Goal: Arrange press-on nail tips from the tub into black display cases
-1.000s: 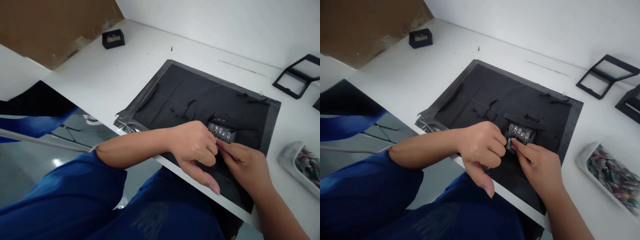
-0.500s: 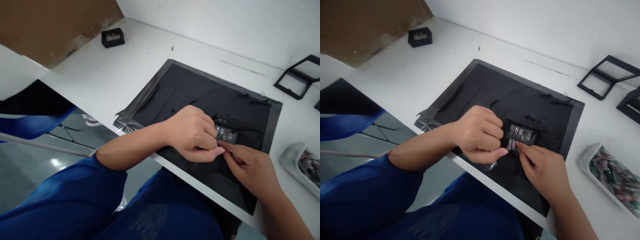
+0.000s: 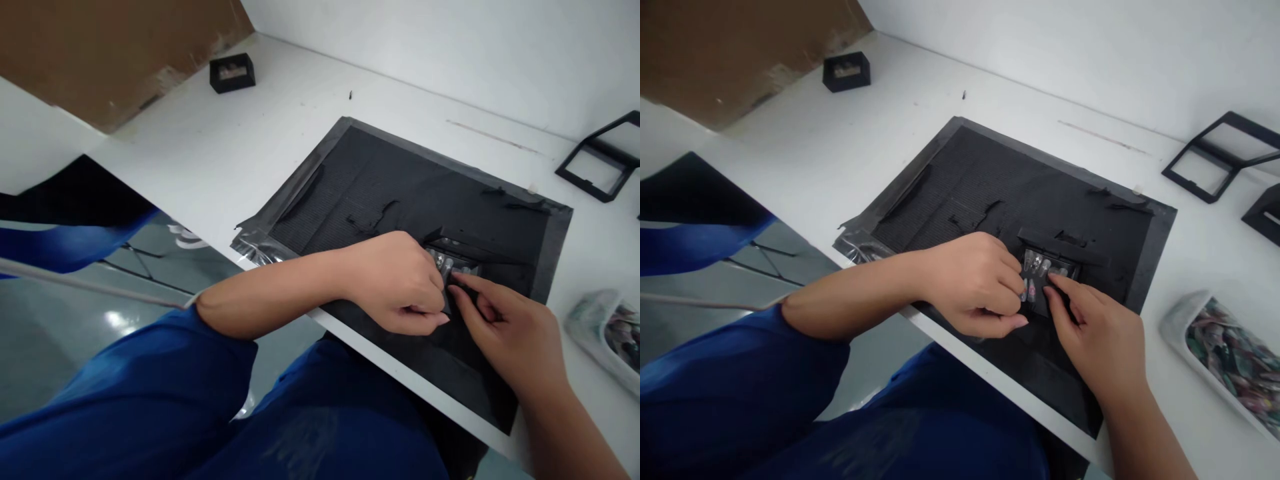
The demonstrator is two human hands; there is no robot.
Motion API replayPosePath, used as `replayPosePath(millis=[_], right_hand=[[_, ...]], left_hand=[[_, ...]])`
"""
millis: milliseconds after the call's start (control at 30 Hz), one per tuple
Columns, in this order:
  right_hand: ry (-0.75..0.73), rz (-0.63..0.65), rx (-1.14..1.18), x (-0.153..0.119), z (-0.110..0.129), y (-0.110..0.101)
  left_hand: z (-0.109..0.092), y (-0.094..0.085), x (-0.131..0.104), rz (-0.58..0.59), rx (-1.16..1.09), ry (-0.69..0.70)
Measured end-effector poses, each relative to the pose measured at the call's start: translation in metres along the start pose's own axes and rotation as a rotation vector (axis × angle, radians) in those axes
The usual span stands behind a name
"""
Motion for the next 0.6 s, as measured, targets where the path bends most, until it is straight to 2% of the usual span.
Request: replayPosePath(millis=[133,233,333,533,600], right_hand=[[0.113,-0.007,0.029,0.0012,-0.0017,0.0049],[0.133,0.0,0.026,0.0032,-0.002,0.0071],[0.094,-0.007,-0.026,0.0049,-0.001,0.0073],[-0.077,-0.037,-0.177,0.0051,0.003,0.0092],[-0.058,-0.05,-0.145,0.005,0.0023,0.0086]], left_hand=[[-0.0014,0.0026,0.0,0.012,-0.001,0.007],[-0.002,0.0035,-0.0002,0.022,0.005,0.01],[-0.0024,0.0042,0.0002,0.031,0.008,0.009],[-0.0023,0.0076,0.0016,0.078,0.02,-0.001],[-0.0024,0.0077,0.0016,0.079,0.018,0.005]])
Point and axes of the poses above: each hand's wrist, its own x-axis towards the middle knuckle, its own y-axis out of the palm, z = x × y, the point moved 2 cm from there along x, towards the middle knuckle, and after that the axes turned 13 degrees about -y, right-handed, at the moved point
